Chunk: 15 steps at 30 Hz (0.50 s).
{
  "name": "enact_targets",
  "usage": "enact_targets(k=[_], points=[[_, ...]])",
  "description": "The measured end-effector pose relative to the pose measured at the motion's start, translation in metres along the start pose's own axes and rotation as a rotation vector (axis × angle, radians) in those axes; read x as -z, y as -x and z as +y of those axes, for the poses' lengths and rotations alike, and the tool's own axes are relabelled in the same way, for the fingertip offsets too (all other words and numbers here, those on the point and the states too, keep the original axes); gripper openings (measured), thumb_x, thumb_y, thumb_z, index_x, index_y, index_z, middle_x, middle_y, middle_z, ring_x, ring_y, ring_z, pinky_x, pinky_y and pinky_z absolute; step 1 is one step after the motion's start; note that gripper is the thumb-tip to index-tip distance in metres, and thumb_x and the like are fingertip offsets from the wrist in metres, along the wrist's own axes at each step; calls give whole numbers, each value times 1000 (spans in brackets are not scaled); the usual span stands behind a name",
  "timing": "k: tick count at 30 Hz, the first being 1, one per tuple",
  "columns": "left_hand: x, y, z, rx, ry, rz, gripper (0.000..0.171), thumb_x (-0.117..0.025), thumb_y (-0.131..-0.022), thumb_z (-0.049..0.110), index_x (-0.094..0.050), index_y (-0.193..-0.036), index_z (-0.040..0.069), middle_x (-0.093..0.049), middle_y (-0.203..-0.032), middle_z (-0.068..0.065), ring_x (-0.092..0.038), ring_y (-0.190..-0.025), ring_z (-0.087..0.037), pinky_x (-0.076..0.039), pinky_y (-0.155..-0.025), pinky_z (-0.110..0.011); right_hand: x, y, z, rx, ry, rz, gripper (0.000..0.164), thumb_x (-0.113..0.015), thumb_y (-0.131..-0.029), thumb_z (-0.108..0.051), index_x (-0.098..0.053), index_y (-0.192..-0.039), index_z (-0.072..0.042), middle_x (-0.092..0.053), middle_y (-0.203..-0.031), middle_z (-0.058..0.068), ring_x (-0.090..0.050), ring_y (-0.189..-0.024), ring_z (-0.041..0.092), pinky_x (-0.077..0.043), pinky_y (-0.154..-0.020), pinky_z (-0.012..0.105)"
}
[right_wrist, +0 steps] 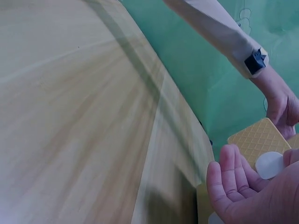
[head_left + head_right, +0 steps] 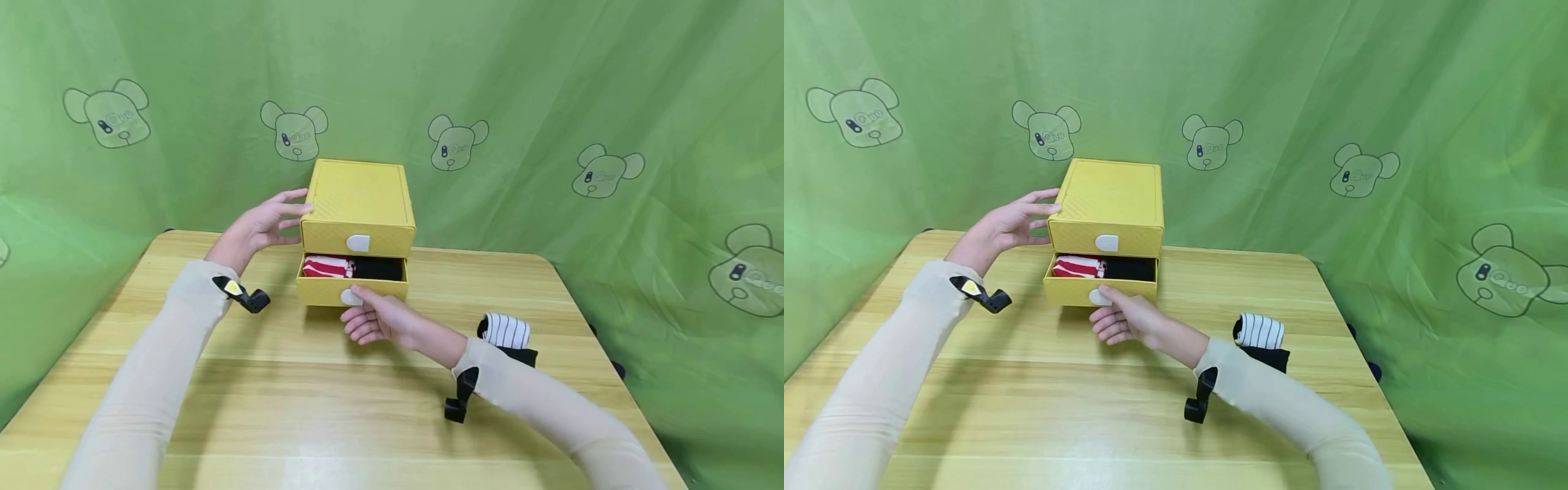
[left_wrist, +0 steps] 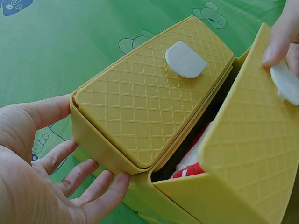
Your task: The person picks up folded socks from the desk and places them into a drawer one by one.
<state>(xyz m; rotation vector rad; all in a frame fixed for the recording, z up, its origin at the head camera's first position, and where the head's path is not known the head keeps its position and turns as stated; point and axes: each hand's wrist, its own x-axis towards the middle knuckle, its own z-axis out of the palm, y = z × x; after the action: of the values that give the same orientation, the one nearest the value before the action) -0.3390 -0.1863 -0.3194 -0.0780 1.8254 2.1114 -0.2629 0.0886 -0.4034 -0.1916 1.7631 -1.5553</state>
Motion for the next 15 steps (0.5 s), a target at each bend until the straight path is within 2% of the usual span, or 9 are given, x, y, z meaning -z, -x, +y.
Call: enact_targets(k=[8,15], points=[[0,2,0,3,-14,3,74,-60,-103,20,-20,-163,29,-11,-171,-6,-17,-156,-32,-23,-126,-57,5,-6,-4,-11,0,7,70,-45,-104,-57,-65,-122,7,-72,-80,1,-68,-70,12,-60,-72,27],[0,1,0,3,-7,2,74,-60,-102,19,-20,-163,29,-11,-171,-6,-15,-157,-32,-23,-127,-57,13,-18,-5,-1,5,19,61,-45,-104,-58,-69,-108,-2,-71,-81,1,-68,-72,13,-60,-73,28]])
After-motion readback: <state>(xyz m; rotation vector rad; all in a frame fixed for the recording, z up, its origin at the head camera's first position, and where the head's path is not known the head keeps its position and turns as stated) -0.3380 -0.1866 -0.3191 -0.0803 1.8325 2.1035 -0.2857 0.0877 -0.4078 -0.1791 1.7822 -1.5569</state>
